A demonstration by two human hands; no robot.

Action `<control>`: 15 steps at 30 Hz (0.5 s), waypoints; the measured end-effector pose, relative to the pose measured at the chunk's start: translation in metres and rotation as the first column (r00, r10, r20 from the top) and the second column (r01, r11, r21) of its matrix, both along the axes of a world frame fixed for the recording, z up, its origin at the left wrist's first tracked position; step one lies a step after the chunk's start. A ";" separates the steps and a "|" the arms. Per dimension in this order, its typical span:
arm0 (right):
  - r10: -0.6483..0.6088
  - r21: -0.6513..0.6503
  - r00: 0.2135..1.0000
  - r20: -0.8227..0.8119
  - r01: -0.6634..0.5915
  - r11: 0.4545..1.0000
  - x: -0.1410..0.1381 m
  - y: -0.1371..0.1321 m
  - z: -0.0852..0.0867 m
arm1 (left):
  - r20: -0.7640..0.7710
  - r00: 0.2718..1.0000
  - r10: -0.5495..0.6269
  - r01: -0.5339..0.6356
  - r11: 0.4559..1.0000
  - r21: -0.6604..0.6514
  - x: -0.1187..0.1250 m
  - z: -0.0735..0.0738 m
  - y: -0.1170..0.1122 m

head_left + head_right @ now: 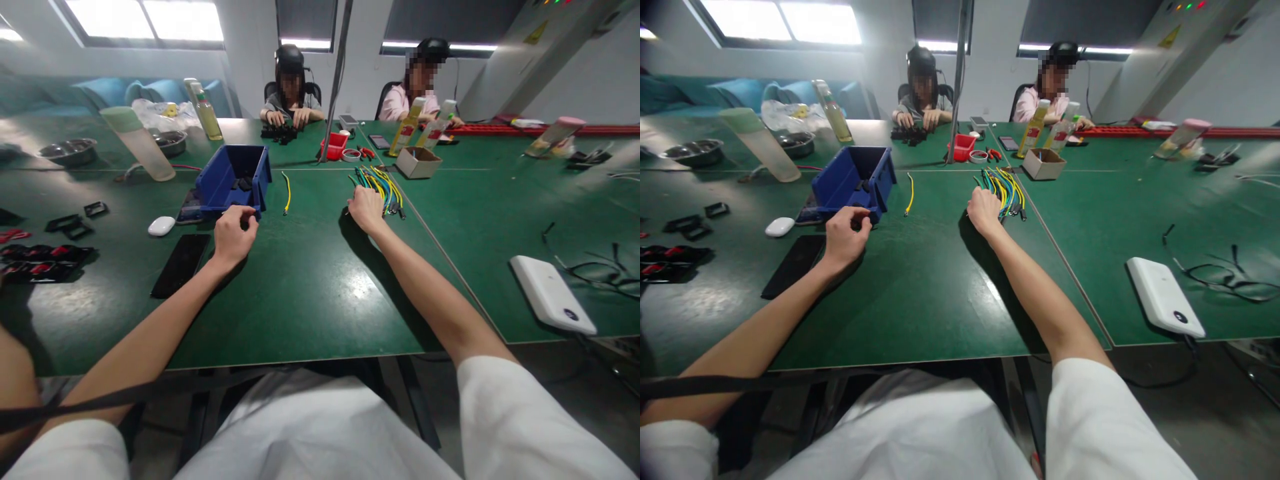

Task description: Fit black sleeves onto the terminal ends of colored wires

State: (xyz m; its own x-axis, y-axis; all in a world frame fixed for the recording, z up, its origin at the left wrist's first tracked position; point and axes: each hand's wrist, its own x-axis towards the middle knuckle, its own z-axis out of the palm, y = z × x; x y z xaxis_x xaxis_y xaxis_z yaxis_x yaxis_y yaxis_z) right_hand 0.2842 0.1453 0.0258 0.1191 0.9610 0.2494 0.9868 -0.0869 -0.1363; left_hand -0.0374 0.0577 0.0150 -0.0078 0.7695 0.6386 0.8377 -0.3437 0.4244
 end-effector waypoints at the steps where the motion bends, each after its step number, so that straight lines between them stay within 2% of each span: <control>1: 0.005 0.009 1.000 -0.003 -0.005 1.000 -0.002 -0.002 0.001 | 0.008 1.000 0.008 -0.008 1.000 -0.006 -0.002 0.002 0.003; 6: 0.055 0.019 0.998 -0.016 -0.055 0.998 -0.019 -0.009 0.000 | 0.000 0.999 0.034 -0.034 0.997 -0.069 -0.011 0.012 0.017; 11: 0.170 0.074 0.985 0.008 -0.170 0.983 -0.032 -0.014 -0.016 | 0.016 0.999 0.050 -0.049 0.996 -0.070 -0.013 0.026 0.031; 15: 0.279 0.013 0.960 0.037 -0.280 0.960 -0.035 -0.016 -0.026 | 0.004 0.998 0.059 -0.058 0.995 -0.075 -0.013 0.038 0.044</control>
State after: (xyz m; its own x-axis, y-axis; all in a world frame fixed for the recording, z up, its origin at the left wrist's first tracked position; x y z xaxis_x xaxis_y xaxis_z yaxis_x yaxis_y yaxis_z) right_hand 0.2489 0.1297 -0.0006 -0.1626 0.9502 0.2660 0.9756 0.1950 -0.1004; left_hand -0.0501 0.1019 0.0535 -0.0580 0.8131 0.5792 0.8526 -0.2615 0.4524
